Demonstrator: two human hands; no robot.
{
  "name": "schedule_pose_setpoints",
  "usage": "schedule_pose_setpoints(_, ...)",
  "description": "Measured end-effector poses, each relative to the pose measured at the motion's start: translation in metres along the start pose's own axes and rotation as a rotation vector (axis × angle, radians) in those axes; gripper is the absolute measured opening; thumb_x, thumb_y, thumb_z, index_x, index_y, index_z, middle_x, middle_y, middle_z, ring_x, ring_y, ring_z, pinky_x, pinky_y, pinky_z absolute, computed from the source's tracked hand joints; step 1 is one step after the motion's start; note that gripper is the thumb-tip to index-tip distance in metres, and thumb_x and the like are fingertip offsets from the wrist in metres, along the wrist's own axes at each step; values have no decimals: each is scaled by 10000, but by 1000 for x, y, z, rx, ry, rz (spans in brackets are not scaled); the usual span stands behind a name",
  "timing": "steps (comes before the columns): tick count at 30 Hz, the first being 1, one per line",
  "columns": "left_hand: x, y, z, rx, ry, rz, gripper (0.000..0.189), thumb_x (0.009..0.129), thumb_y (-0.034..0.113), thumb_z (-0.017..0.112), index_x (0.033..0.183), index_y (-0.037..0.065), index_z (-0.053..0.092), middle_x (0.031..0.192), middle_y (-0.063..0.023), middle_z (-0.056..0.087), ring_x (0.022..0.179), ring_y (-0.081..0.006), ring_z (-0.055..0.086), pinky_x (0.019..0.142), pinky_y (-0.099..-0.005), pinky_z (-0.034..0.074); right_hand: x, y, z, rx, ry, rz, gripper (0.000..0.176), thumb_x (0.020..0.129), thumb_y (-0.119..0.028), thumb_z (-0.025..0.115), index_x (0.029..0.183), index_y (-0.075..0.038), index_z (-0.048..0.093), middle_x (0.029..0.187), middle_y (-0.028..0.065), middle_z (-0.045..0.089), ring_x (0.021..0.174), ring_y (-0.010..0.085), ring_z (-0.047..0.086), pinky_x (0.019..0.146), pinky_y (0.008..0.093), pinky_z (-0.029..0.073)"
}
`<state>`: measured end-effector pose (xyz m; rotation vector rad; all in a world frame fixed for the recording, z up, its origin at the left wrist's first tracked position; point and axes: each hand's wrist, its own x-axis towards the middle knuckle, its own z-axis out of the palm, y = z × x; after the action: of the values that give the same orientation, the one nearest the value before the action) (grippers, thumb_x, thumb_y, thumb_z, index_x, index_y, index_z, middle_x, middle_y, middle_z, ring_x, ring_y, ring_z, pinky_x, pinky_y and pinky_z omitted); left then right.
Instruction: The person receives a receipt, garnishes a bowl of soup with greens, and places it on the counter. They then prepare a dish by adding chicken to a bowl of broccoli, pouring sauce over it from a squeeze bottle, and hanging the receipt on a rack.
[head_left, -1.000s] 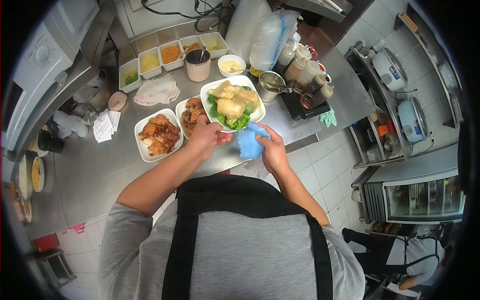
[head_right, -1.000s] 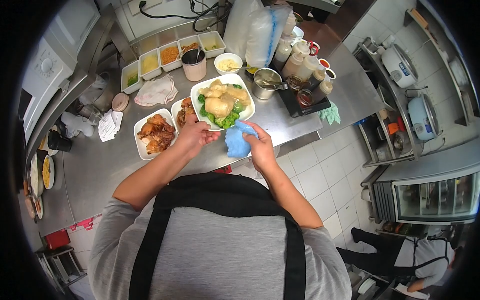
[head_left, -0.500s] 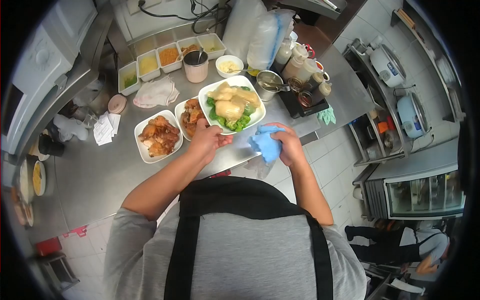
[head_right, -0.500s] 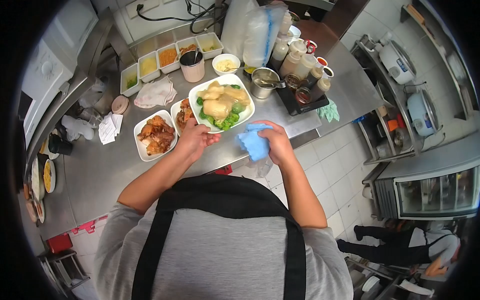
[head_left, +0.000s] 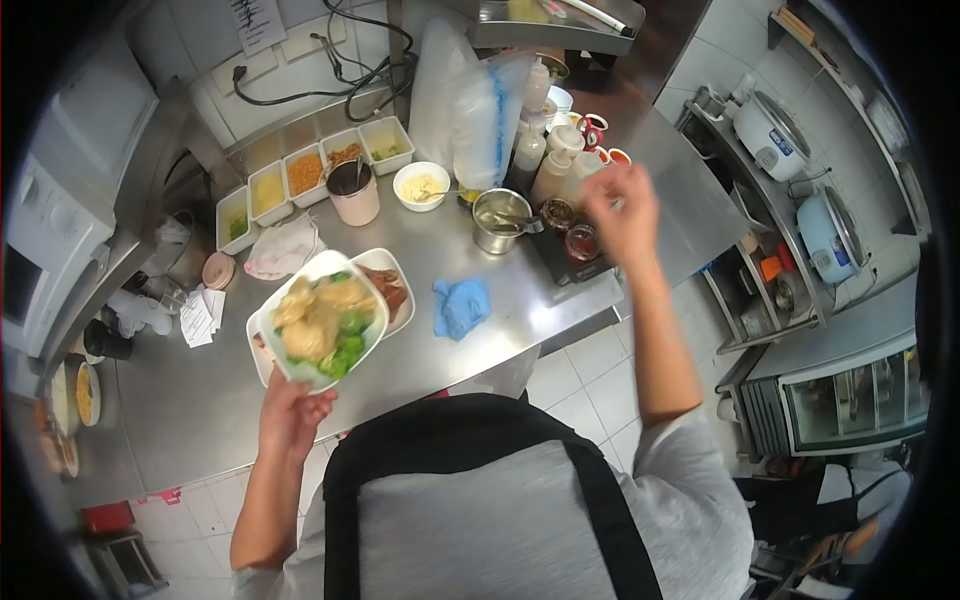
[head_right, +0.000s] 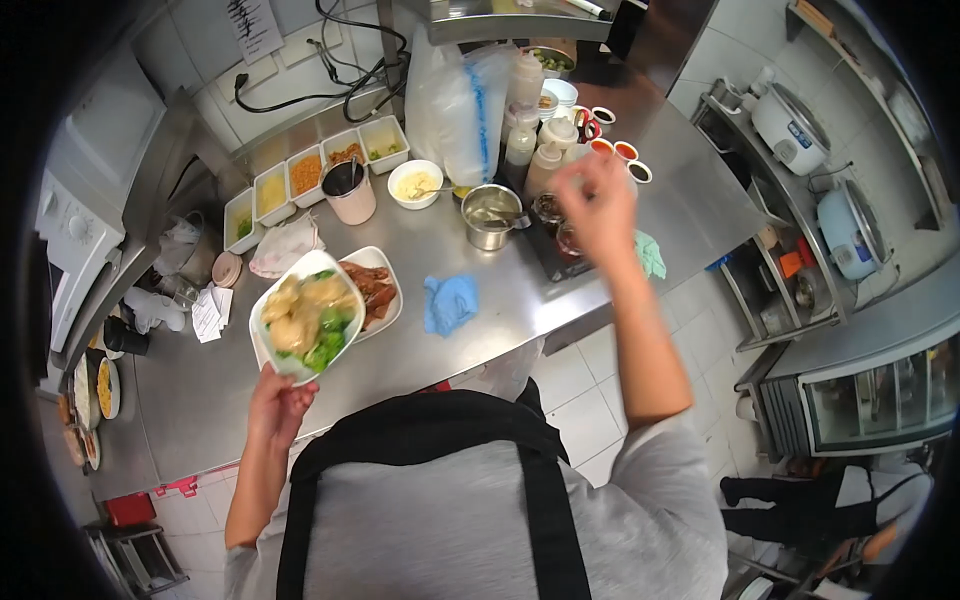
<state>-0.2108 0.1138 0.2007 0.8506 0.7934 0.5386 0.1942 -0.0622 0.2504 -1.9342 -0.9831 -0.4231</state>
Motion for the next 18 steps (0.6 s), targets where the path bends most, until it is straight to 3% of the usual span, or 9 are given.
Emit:
schedule_pose_setpoints(2,-13,-8,10,-20,100,55,416,750,37,474,1159,31,397,952,-147,564,651,-217,602,502,-262,498,64,38,-19,17,29,-62,134,704,-151,716,780,-60,654,826,89,585,698,177,583,622,302,474)
schedule_pose_setpoints(4,-24,-21,28,-50,217,97,414,748,33,479,1153,21,398,933,-153,566,641,-215,605,500,-253,498,122,80,-22,-73,-223,80,217,704,-212,725,762,-16,653,770,111,631,659,176,613,618,297,488)
schedule_pose_setpoints(6,-32,-41,48,-94,312,132,400,750,35,487,1143,21,409,915,-149,576,638,-212,613,498,-240,498,162,129,3,-48,-431,14,248,702,-200,723,832,-3,650,763,90,656,700,134,612,648,272,476)
schedule_pose_setpoints(7,-34,-51,59,-117,344,148,388,754,38,494,1135,25,420,906,-141,585,640,-209,618,497,-232,498,178,146,19,-131,-617,-9,357,662,-249,742,913,-14,647,813,102,662,721,148,619,663,280,481)
schedule_pose_setpoints(8,-36,-61,72,-137,375,165,375,758,41,500,1127,30,432,898,-134,594,643,-207,624,496,-224,498,189,163,38,-51,-862,159,501,626,-250,749,1049,-30,594,875,111,651,750,172,620,666,296,487)
schedule_pose_setpoints(10,-40,-80,101,-178,433,176,368,762,43,503,1122,29,428,901,-137,593,653,-209,630,495,-221,500,194,171,68,-51,-1123,287,696,577,-259,768,1185,-54,498,950,125,628,788,214,622,691,296,488)
schedule_pose_setpoints(13,-46,-109,140,-237,500,181,366,766,41,494,1123,19,417,890,-142,587,650,-214,630,495,-230,505,187,165,82,-110,-1114,-8,814,534,-264,787,1244,-77,435,1031,137,593,894,253,598,785,312,470)
schedule_pose_setpoints(16,-50,-131,174,-266,539,201,355,762,30,467,1109,14,394,867,-191,587,628,-229,615,479,-237,486,186,207,109,139,-899,-216,874,492,-305,802,1243,-77,417,1081,164,570,1036,286,544,907,337,421)
schedule_pose_setpoints(18,-54,-142,188,-246,540,169,349,767,30,454,1108,8,380,816,-194,588,622,-228,614,497,-246,496,179,218,112,352,-778,-226,898,480,-303,825,1233,-31,418,1180,162,507,1119,270,477,969,330,354)
